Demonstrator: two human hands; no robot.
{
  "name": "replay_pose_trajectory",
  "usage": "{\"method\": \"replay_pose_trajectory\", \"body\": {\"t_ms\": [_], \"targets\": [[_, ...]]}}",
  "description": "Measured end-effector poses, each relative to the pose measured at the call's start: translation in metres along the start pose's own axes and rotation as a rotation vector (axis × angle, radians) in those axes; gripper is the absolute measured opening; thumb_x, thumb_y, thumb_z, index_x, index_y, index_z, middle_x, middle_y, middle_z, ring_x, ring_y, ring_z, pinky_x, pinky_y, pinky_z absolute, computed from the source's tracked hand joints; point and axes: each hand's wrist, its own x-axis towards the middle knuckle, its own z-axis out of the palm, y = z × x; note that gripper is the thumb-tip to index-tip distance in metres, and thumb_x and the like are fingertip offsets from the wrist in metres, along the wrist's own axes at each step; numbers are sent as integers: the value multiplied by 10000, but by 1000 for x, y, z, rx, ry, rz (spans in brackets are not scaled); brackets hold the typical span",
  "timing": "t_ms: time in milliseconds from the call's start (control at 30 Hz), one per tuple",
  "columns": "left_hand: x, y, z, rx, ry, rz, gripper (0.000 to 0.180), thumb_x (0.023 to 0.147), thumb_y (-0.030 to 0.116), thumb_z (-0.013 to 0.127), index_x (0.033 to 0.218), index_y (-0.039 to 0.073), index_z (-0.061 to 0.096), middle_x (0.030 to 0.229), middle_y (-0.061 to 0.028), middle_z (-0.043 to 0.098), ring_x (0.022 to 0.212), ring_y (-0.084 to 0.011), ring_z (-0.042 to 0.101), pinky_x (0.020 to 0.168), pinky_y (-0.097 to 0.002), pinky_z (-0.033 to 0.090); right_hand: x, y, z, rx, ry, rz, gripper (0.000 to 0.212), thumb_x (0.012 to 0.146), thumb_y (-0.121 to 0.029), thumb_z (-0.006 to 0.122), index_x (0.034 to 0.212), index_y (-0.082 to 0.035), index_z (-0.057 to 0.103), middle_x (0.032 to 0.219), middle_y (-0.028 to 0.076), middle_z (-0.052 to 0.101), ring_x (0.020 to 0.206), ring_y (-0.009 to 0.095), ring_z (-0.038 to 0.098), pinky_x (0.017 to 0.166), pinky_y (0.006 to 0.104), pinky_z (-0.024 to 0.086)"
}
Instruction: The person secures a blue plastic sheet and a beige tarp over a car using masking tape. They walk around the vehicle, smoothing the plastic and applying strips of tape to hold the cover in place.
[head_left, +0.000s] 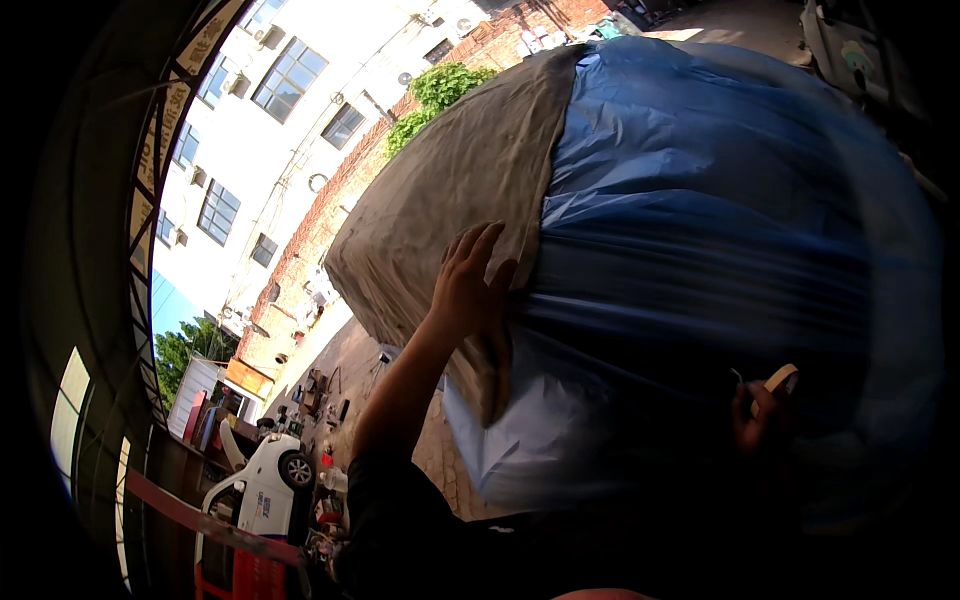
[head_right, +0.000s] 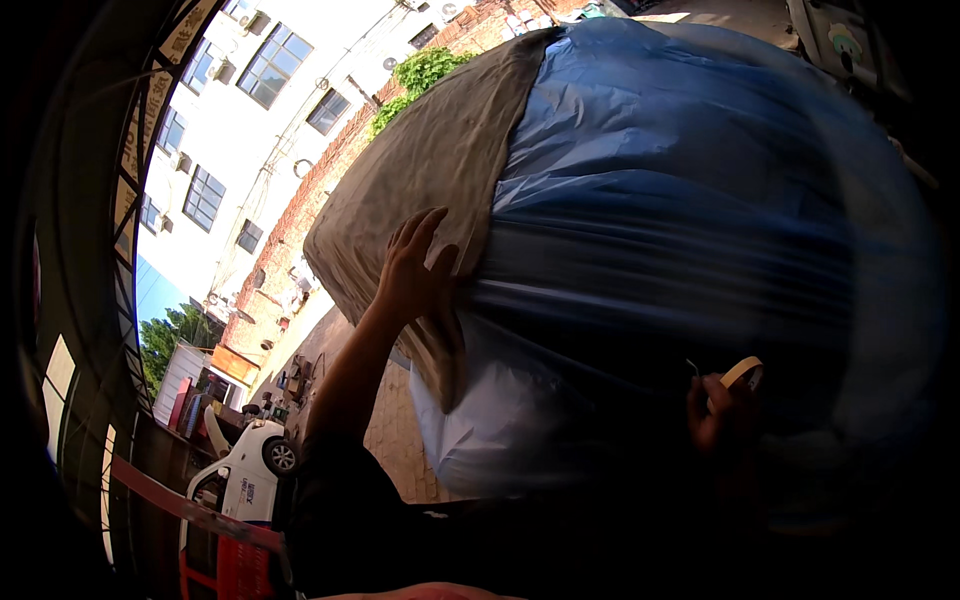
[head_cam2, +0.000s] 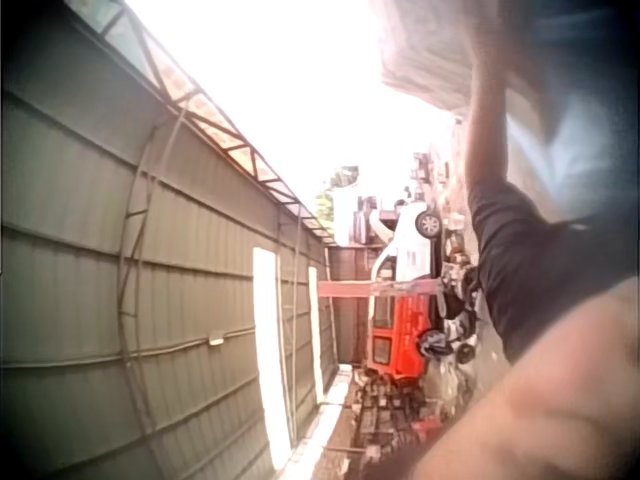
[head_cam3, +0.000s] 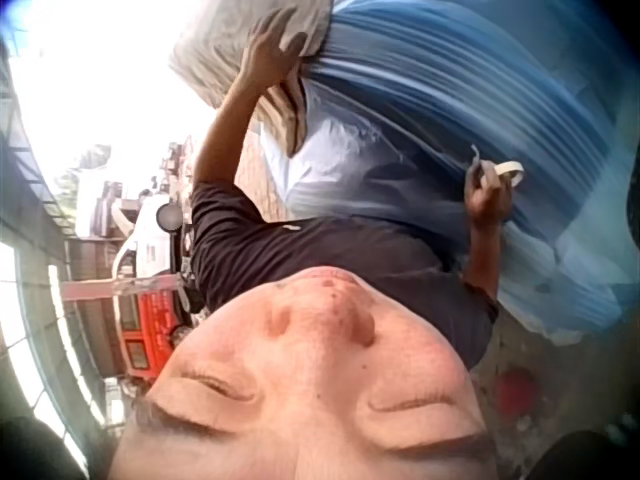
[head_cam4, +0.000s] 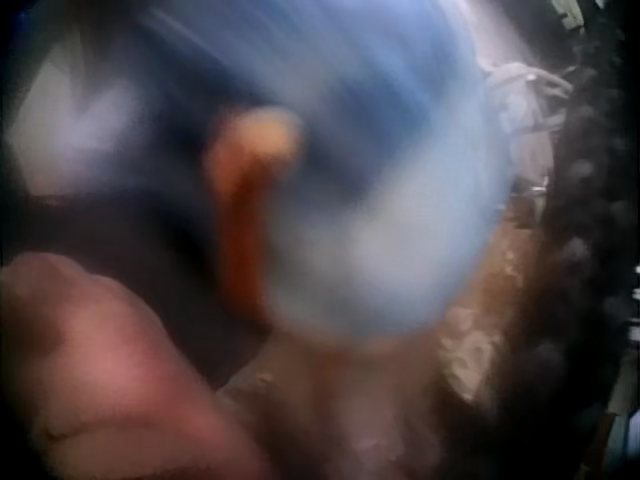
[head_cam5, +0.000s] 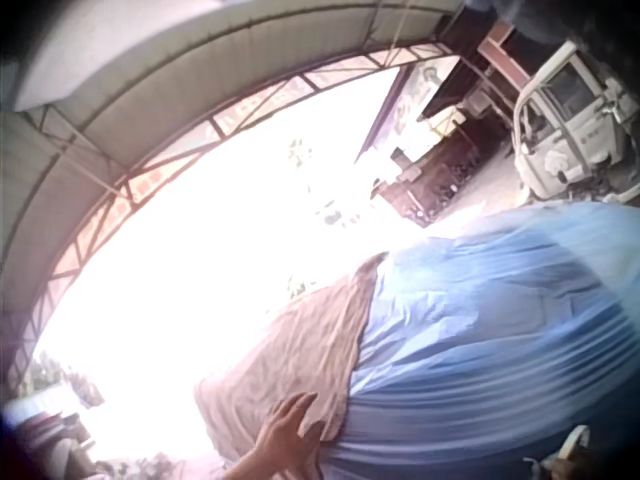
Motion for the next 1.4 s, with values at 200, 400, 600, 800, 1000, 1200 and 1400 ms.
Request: {"method": "replay_pose_trajectory", "body": {"t_ms": [200,400,600,800,1000,1200,1400], "targets": [[-25,-20,37,60,-285,-36,670,999,488,516,1483,30,448,1576,-204,374,1504,-330,273,1219,-455,194,0,-5,-2,-12,-29,31,338,886,-15,726,1157,-43,526,880,130,644,728,256,635,597,366,495],[-46,-13,45,-31,-283,78,678,979,436,576,1495,23,420,1596,-190,346,1523,-326,235,1232,-460,166,-7,-4,3,-69,-11,11,347,871,27,730,1148,-34,530,920,138,646,770,278,643,644,376,512],[-82,-11,22,-164,-90,47,683,943,386,612,1497,36,421,1608,-189,322,1532,-356,188,1224,-479,144,8,-19,-2,-97,-47,-8,345,872,41,732,1142,-29,529,964,134,663,832,287,675,727,398,538],[-116,-16,50,-33,44,-50,716,887,425,657,1472,60,468,1571,-181,366,1489,-370,254,1192,-486,167,93,-96,28,579,-129,339,300,894,27,716,1122,-42,533,873,62,650,742,93,605,671,239,512],[-88,3,42,-16,143,-84,637,874,499,654,1363,97,580,1317,-142,504,1275,-349,405,1076,-475,258,214,-121,137,765,-491,690,402,856,-84,782,1164,-7,535,863,47,652,704,85,597,587,235,470],[-78,-3,59,-33,211,-2,636,864,531,658,1338,111,594,1235,-144,509,1247,-342,402,1049,-470,269,261,-120,217,643,-599,995,576,776,-155,860,1209,0,512,887,69,657,686,122,593,509,268,407],[-81,-10,63,-38,227,6,640,851,512,672,1333,97,594,1216,-140,508,1233,-340,408,1042,-470,279,264,-121,232,179,-717,936,444,702,-192,915,984,38,661,853,119,714,617,142,642,461,306,443]]}}
